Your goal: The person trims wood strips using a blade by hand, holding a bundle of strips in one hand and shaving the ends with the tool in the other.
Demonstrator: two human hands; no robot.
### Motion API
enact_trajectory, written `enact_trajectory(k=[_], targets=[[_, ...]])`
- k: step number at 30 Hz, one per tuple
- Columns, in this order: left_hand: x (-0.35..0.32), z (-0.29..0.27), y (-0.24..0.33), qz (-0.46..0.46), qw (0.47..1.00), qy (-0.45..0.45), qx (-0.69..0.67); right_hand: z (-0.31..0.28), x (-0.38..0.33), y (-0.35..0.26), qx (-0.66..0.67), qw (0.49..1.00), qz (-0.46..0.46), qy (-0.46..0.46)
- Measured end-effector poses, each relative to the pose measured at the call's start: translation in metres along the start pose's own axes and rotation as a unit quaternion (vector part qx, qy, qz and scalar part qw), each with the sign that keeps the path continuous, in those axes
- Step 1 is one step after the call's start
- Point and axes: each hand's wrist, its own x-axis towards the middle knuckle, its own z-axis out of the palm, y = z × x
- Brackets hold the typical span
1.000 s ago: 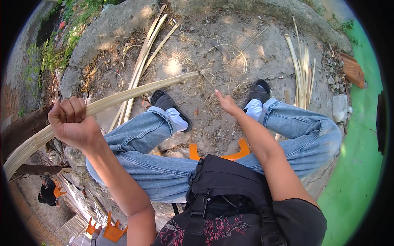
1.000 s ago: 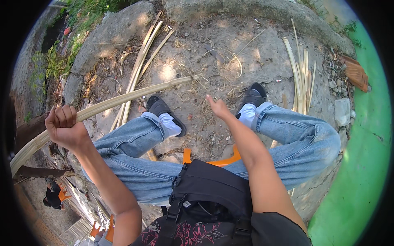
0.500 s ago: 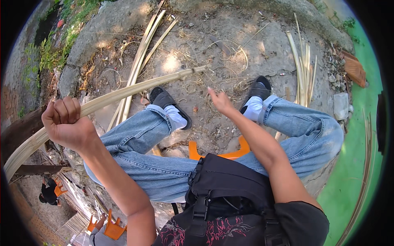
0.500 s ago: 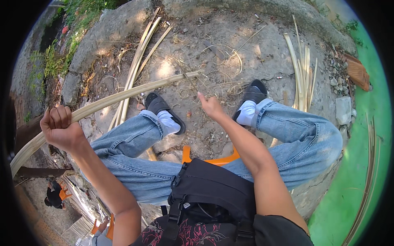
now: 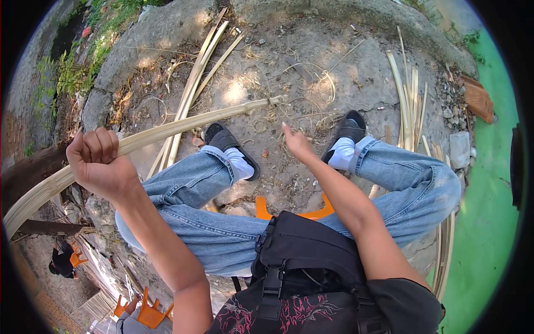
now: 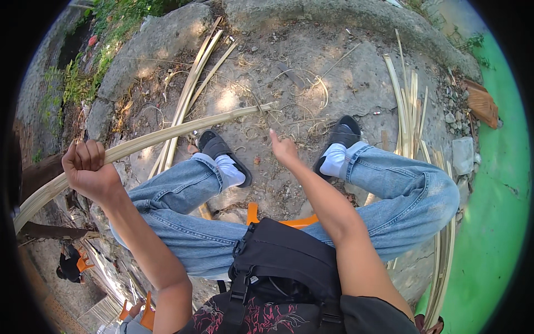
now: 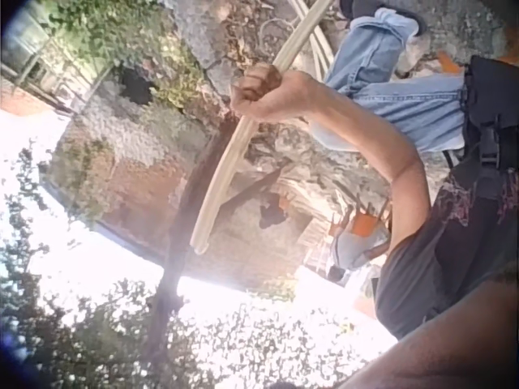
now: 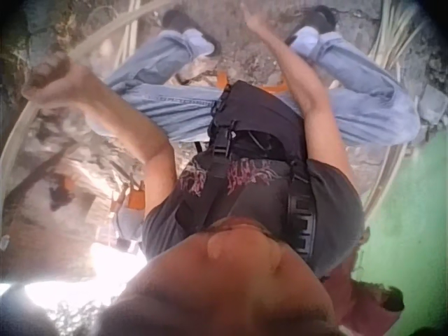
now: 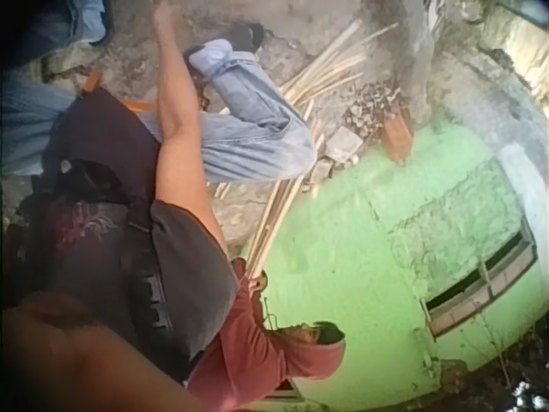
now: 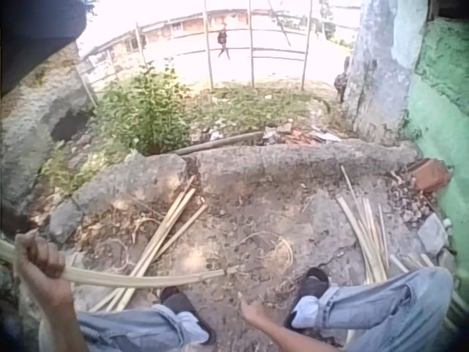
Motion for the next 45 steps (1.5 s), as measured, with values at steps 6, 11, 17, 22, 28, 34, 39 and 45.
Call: enact_trajectory(k=[6, 11, 17, 22, 28, 34, 39, 45], targets=[[-0.003, 0.016, -0.003, 0.011, 1.000, 0.022, 0.019, -0.008, -0.051, -0.067, 0.090, 0.980, -0.107, -0.139], [-0.007, 0.010, 0.003, 0.018, 0.999, 0.022, 0.025, -0.014, -0.064, -0.056, 0.051, 0.988, -0.131, -0.066], [-0.009, 0.010, -0.001, -0.003, 1.000, 0.006, 0.013, -0.021, -0.017, 0.012, 0.024, 0.991, 0.128, -0.036], [-0.007, 0.019, -0.003, 0.005, 1.000, 0.003, 0.028, -0.009, -0.055, -0.055, 0.075, 0.983, -0.136, -0.096], [-0.010, 0.021, -0.001, 0.027, 0.998, 0.048, 0.014, -0.045, -0.131, -0.090, 0.016, 0.964, -0.199, -0.174], [-0.010, 0.028, -0.001, 0.027, 0.997, 0.065, 0.011, -0.064, -0.128, -0.040, -0.107, 0.977, -0.125, -0.133], [-0.008, 0.029, 0.001, 0.024, 0.998, 0.048, 0.014, -0.069, -0.107, -0.030, -0.106, 0.983, -0.056, -0.136], [-0.008, 0.038, 0.002, 0.019, 0.995, 0.096, 0.018, -0.060, -0.107, -0.040, 0.027, 0.985, -0.090, -0.147]])
